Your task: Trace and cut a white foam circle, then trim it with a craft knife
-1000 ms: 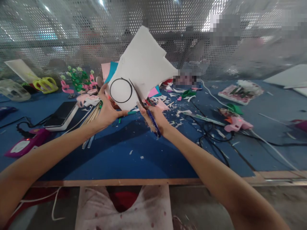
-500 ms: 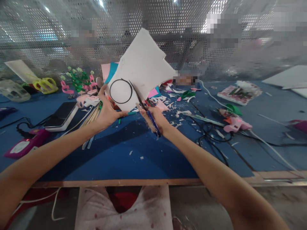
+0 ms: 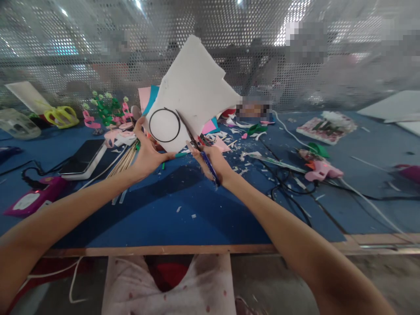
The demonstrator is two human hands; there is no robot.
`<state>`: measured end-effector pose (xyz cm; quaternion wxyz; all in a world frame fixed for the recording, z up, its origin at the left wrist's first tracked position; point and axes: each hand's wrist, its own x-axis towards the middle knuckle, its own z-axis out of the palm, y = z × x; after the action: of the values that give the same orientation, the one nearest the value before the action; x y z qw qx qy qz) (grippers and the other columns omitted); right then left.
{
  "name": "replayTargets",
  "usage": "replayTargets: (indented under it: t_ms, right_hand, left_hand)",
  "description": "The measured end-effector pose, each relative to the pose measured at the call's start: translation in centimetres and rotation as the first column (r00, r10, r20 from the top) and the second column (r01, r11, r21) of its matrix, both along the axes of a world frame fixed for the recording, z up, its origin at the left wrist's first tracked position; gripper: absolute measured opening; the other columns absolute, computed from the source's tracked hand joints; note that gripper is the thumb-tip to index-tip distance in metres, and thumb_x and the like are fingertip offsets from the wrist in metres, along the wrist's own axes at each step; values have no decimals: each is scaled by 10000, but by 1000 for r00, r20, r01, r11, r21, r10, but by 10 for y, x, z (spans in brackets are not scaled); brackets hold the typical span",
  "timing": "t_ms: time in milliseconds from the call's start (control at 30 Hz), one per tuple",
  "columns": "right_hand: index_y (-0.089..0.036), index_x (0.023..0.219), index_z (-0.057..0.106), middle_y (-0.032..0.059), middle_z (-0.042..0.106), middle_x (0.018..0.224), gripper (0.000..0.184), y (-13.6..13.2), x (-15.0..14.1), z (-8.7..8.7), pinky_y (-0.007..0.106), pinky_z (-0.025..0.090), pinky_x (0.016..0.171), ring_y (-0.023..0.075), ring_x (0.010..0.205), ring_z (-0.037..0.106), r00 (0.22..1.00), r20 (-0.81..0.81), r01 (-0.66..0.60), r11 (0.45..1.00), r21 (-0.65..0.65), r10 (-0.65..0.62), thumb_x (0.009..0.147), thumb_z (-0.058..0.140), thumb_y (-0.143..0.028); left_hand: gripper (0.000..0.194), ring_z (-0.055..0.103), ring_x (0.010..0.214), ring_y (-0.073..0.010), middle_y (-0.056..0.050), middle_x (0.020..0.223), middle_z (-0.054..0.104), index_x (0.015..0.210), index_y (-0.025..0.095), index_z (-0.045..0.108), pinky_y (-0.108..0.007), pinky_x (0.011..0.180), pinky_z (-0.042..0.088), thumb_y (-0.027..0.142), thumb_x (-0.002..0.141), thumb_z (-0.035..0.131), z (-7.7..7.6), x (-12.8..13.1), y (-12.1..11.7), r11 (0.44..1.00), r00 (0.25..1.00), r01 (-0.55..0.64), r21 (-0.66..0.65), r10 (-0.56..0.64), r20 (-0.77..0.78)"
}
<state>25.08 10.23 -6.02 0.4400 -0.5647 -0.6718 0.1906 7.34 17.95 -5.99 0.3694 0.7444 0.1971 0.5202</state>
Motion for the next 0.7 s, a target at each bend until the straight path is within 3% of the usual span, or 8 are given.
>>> replayTargets:
  t_ms: [133, 333, 533, 633, 700]
  right_hand:
    - [-229, 624, 499, 19, 417, 515, 470, 0, 1, 0, 331, 471, 578, 205, 654, 534, 997, -70, -14, 1000, 8, 14, 796, 442, -662]
    - [-229, 600, 498, 15, 397, 501, 498, 1, 2, -1, 345, 481, 587, 207, 643, 539, 1000, 10, 26, 999, 27, -26, 787, 431, -686]
    - [-223, 594, 494, 36, 463, 581, 443, 2, 2, 0, 337, 493, 646, 229, 774, 568, 1000, 3, 19, 995, 100, -19, 799, 481, -615]
    - [-224, 536, 443, 24, 415, 542, 454, 2, 3, 2, 348, 478, 667, 225, 742, 557, 998, 48, 43, 993, 106, -48, 804, 490, -587]
    - [-227, 507, 411, 10, 372, 509, 469, 1, 3, 3, 346, 463, 639, 205, 670, 526, 999, -12, 33, 999, 30, -33, 799, 505, -582]
  left_hand:
    - [1308, 482, 1223, -343, -209, 1413, 305, 1387, 314, -121, -509, 896, 517, 570, 491, 798, 0, 0, 0, 997, 999, 38, -67, -36, 28]
    - [1345, 468, 1230, -366, -216, 1404, 309, 1389, 301, -139, -534, 908, 501, 588, 468, 798, -1, -1, 1, 996, 999, 34, -79, -32, 28]
    - [1337, 505, 1196, -353, -200, 1394, 330, 1385, 320, -107, -522, 886, 518, 582, 449, 810, 0, -1, 1, 994, 997, 51, -95, -46, 54]
    - [1340, 534, 1164, -347, -207, 1352, 386, 1386, 286, -102, -525, 872, 523, 559, 455, 822, 2, 0, 2, 992, 997, 63, -112, -57, 55]
    - [1338, 532, 1164, -349, -219, 1333, 406, 1386, 260, -100, -528, 869, 523, 539, 464, 829, 3, 0, 2, 992, 997, 52, -115, -45, 57]
